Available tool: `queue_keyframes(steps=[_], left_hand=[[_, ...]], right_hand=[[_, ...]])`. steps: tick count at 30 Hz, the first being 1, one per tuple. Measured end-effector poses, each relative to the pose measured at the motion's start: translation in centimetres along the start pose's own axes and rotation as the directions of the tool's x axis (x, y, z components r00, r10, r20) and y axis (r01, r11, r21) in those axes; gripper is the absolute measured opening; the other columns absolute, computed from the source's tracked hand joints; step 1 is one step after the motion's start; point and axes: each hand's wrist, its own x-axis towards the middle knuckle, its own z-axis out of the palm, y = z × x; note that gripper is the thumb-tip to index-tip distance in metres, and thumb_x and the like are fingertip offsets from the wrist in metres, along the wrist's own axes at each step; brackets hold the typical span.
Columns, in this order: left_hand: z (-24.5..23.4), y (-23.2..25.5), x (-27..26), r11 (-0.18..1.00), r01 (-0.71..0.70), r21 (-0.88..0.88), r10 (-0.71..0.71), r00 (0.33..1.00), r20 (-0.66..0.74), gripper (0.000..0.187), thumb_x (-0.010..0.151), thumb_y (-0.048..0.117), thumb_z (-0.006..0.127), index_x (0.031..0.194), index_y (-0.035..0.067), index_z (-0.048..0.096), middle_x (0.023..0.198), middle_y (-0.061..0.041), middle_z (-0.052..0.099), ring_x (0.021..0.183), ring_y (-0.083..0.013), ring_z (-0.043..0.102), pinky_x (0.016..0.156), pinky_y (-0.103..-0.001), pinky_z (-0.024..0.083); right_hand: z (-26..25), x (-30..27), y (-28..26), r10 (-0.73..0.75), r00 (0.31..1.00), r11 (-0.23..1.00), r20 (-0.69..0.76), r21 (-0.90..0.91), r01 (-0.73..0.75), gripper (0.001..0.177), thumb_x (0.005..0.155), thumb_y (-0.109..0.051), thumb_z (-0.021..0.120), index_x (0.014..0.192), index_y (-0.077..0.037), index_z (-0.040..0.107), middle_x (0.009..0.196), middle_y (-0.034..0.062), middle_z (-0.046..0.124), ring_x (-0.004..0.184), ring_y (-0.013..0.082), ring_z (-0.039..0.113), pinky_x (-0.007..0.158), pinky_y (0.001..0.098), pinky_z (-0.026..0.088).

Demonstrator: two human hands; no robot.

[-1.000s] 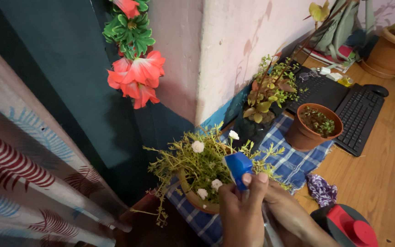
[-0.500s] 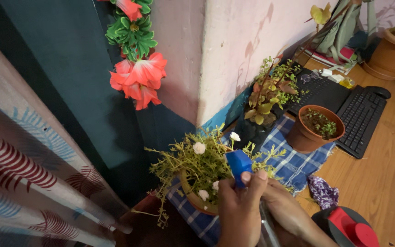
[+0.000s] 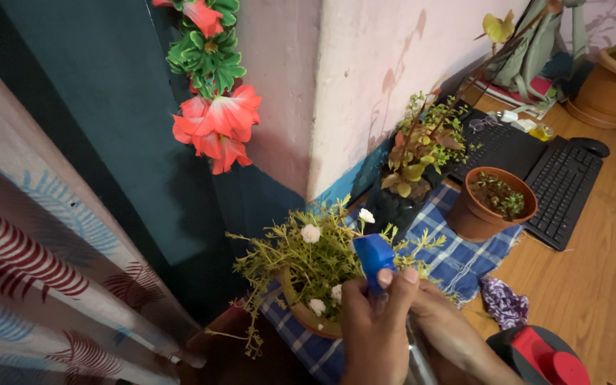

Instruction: The person uses a cloth to wipe or wrap the stems of potted plants and then uses a spray bottle to water the soil and mist the foliage.

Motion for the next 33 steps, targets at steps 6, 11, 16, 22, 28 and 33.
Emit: queue_keyframes(steps=[6, 11, 16, 22, 28, 33], left_hand=[[0.1, 0.3, -0.2, 0.994, -0.021, -0.108, 0.024, 0.999, 0.021, 0.072, 0.074, 0.041, 0.083, 0.119, -0.005, 0.049, 0.102, -0.014, 0.065, 0.091, -0.0145, 0.063, 0.083, -0.029, 0.053], [-0.1, -0.2, -0.2, 0.997, -0.006, -0.082, 0.006, 1.0, 0.008, 0.067, 0.078, 0.042, 0.081, 0.112, -0.007, 0.052, 0.099, -0.014, 0.067, 0.089, -0.0146, 0.064, 0.082, -0.03, 0.053], [-0.5, -0.3, 0.1, 0.997, 0.058, -0.058, -0.059, 0.998, -0.013, 0.063, 0.076, 0.042, 0.081, 0.109, -0.005, 0.056, 0.1, -0.01, 0.069, 0.091, -0.0139, 0.064, 0.082, -0.029, 0.053], [-0.6, 1.5, -1.0, 0.989, 0.061, -0.136, -0.057, 0.998, 0.028, 0.061, 0.076, 0.044, 0.078, 0.111, -0.002, 0.058, 0.103, -0.01, 0.067, 0.094, -0.0163, 0.063, 0.083, -0.03, 0.051], [-1.3, 0.9, -1.4, 0.993, 0.109, -0.041, -0.106, 0.992, 0.065, 0.064, 0.081, 0.049, 0.076, 0.117, 0.002, 0.054, 0.106, -0.012, 0.066, 0.097, -0.0181, 0.065, 0.086, -0.032, 0.052], [-2.1, 0.7, -1.0, 0.987, 0.123, -0.099, -0.108, 0.983, 0.146, 0.065, 0.08, 0.048, 0.078, 0.116, -0.003, 0.058, 0.105, -0.014, 0.065, 0.094, -0.0202, 0.063, 0.084, -0.034, 0.05]], right_hand=[[0.1, 0.0, -0.1, 0.012, 0.997, 1.0, -0.07, -0.003, -0.012, 0.038, 0.089, -0.039, 0.071, 0.104, -0.005, 0.063, 0.091, 0.0065, 0.07, 0.081, 0.0162, 0.063, 0.073, 0.0336, 0.051], [-0.3, 0.1, 0.2, 0.009, 0.998, 0.998, -0.056, -0.058, -0.012, 0.041, 0.087, -0.04, 0.069, 0.104, -0.003, 0.066, 0.086, 0.0074, 0.068, 0.076, 0.0183, 0.065, 0.069, 0.0333, 0.053], [-0.2, 0.3, 0.2, 0.053, 0.998, 0.994, -0.035, -0.093, -0.056, 0.039, 0.088, -0.043, 0.069, 0.103, -0.007, 0.066, 0.081, 0.0072, 0.065, 0.066, 0.0179, 0.06, 0.058, 0.0341, 0.049], [1.0, -1.1, -0.8, 0.064, 0.996, 0.979, -0.07, -0.187, -0.076, 0.042, 0.088, -0.046, 0.066, 0.103, -0.007, 0.069, 0.081, 0.0052, 0.068, 0.067, 0.0154, 0.061, 0.058, 0.0332, 0.049], [0.4, -0.9, 0.4, -0.011, 1.0, 0.998, 0.006, -0.055, 0.011, 0.038, 0.093, -0.041, 0.067, 0.103, -0.004, 0.067, 0.084, 0.0063, 0.069, 0.071, 0.0159, 0.064, 0.063, 0.033, 0.053], [0.7, -1.3, 0.2, 0.061, 0.998, 0.985, -0.008, -0.159, -0.062, 0.035, 0.091, -0.041, 0.064, 0.1, -0.008, 0.07, 0.077, 0.0067, 0.068, 0.062, 0.0178, 0.062, 0.055, 0.0348, 0.051]])
